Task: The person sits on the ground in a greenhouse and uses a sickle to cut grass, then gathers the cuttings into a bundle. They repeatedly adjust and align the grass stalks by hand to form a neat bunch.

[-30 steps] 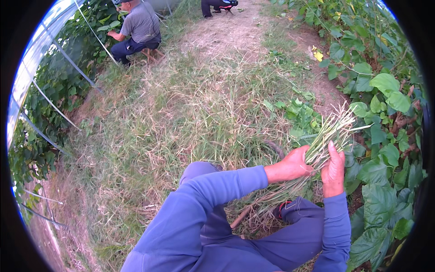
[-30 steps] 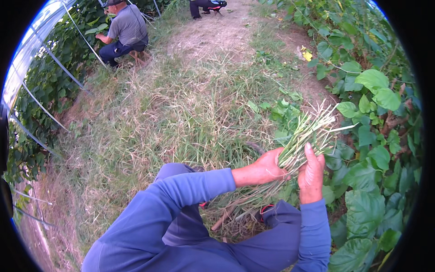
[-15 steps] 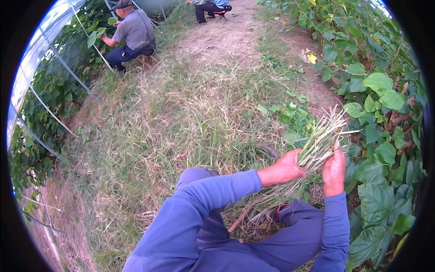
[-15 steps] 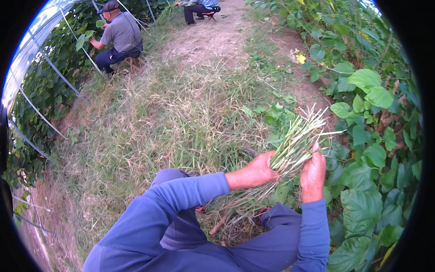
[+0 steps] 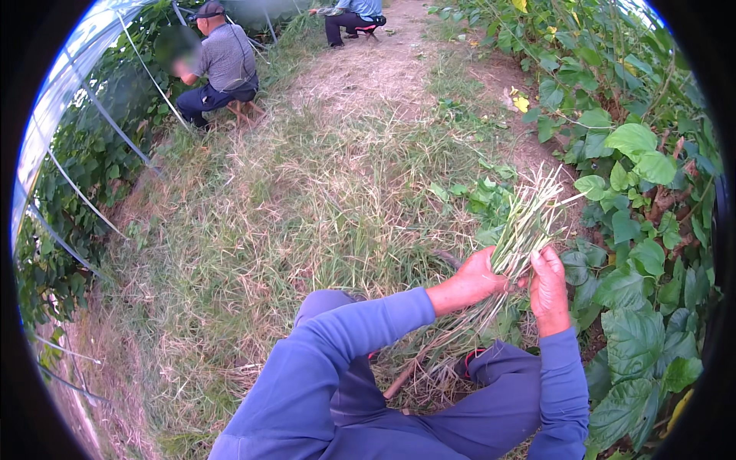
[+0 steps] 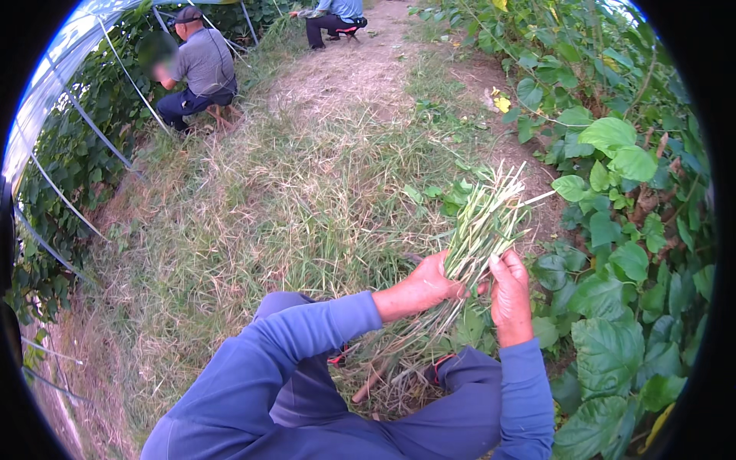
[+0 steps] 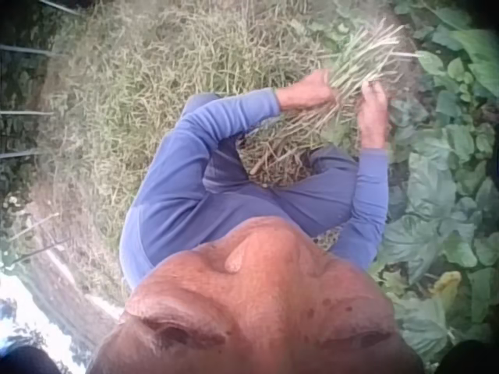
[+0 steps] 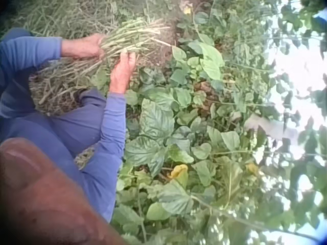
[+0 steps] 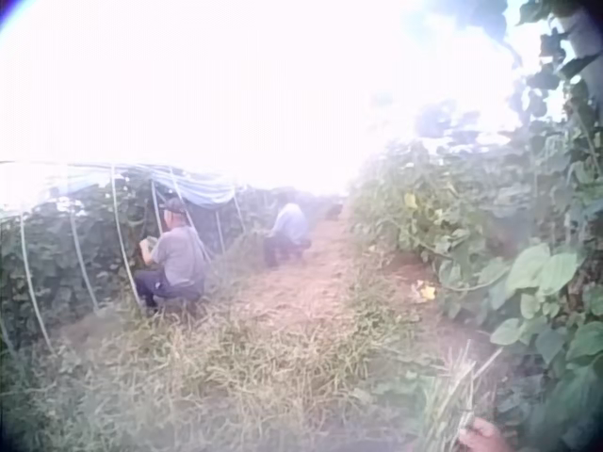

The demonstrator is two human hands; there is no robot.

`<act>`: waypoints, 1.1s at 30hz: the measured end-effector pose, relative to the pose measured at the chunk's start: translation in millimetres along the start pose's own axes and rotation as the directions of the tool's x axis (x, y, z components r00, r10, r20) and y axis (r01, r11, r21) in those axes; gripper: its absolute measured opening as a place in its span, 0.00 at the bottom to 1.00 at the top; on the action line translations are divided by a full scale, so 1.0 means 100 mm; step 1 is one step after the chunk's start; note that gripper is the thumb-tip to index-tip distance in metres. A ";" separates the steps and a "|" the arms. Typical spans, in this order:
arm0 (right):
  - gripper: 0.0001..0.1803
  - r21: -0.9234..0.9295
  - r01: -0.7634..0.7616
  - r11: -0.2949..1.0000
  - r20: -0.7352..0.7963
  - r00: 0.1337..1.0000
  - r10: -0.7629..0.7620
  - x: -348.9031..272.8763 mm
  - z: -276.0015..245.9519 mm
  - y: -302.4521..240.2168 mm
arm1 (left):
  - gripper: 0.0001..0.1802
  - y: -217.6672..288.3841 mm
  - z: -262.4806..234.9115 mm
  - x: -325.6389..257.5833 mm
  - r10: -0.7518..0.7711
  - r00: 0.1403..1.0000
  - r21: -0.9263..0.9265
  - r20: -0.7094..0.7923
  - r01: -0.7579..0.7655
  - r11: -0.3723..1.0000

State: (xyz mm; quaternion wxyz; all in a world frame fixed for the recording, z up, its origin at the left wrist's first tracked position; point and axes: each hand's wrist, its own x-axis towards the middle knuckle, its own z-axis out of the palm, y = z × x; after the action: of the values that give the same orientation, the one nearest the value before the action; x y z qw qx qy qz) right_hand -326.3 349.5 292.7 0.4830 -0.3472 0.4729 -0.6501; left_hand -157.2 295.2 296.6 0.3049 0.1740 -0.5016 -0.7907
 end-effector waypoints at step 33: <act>0.07 -0.020 -0.036 0.999 -0.075 0.997 0.034 0.00 -0.09 0.05 | 0.25 0.06 -0.12 0.03 0.060 0.990 -0.030 -0.131 -0.065 0.997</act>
State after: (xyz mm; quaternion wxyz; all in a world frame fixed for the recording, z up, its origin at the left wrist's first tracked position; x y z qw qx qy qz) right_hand -332.7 352.0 285.5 0.4725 -0.3197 0.5036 -0.6488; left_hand -150.5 283.2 296.5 0.3644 0.2040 -0.4726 -0.7761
